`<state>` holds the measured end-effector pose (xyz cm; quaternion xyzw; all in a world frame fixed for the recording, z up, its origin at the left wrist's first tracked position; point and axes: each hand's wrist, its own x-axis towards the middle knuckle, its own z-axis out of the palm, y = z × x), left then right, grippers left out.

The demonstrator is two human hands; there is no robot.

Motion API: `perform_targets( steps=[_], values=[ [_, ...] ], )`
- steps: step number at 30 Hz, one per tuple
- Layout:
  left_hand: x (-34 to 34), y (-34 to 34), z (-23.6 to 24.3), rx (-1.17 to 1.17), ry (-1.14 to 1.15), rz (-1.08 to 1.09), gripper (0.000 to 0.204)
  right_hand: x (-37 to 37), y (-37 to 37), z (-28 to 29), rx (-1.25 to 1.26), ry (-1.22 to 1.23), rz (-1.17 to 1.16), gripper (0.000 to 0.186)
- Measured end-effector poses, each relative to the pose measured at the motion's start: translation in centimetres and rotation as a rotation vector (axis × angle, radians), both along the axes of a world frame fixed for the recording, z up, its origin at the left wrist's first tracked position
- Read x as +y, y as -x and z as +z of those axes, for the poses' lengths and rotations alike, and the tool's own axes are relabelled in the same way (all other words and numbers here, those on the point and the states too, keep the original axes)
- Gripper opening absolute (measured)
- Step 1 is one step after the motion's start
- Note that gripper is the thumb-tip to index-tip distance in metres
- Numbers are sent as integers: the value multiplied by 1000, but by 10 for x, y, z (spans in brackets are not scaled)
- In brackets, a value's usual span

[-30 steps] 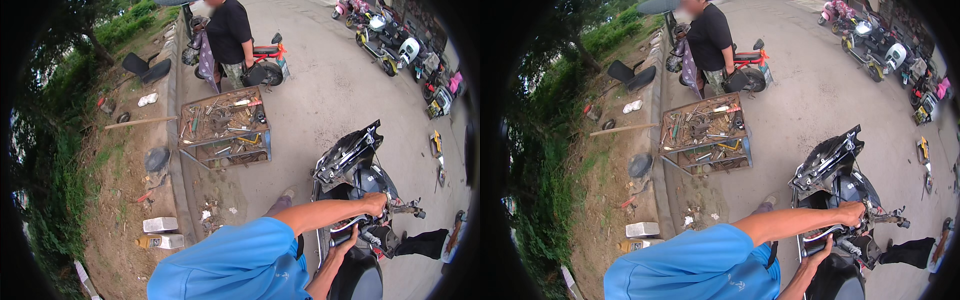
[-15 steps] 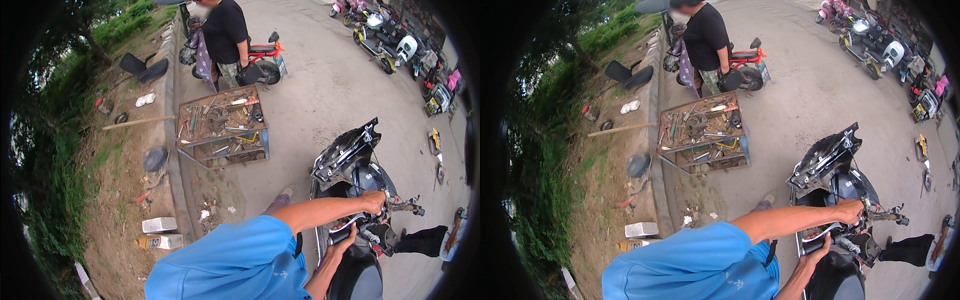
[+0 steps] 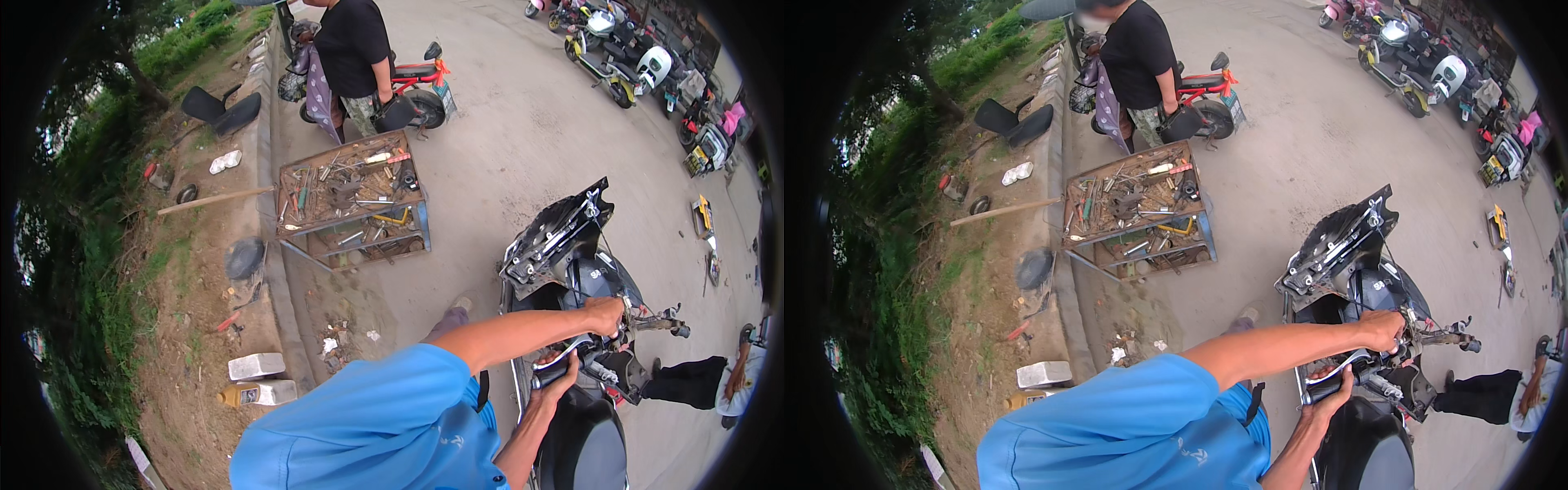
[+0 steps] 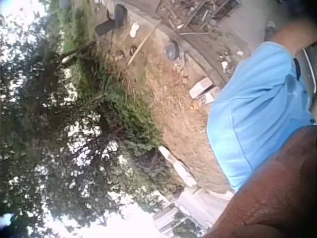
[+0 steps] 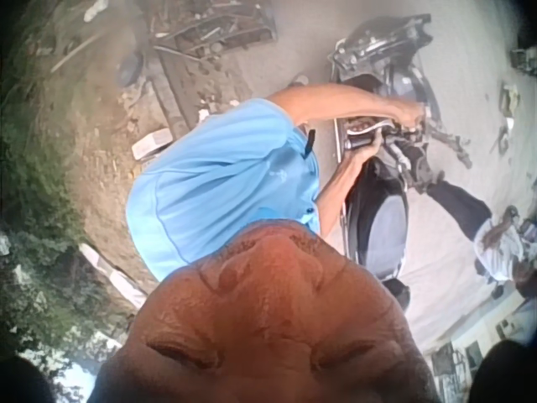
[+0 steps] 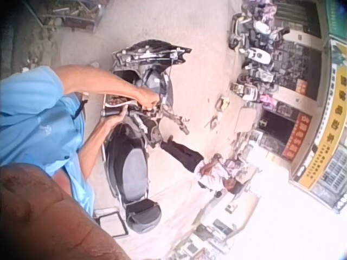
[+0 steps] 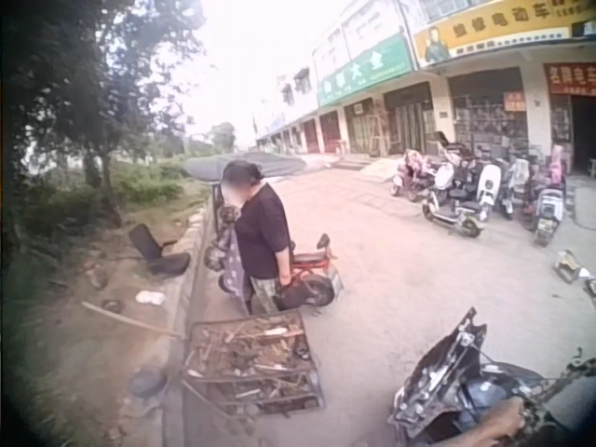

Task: The person uses a socket wrench to tighten bolts on a motorcycle wheel, then works on the wiring and handlebars by hand.

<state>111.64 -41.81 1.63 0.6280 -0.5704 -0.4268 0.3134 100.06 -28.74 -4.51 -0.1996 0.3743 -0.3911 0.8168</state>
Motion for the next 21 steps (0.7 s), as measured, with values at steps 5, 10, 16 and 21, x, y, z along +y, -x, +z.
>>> perform_targets(
  steps=[5,10,16,21],
  values=[
    [8,-4,6,7,-28,19,31,18,-38,54,43,-150,-165,45],
    [6,7,15,-35,-29,-50,33,11,-9,27,-70,-40,-55,36],
    [7,-24,18,-40,-60,-61,35,8,-14,3,-28,-82,-10,70],
    [-1,-17,11,-55,-18,-112,29,7,-15,17,75,-48,-16,60]
  ],
)
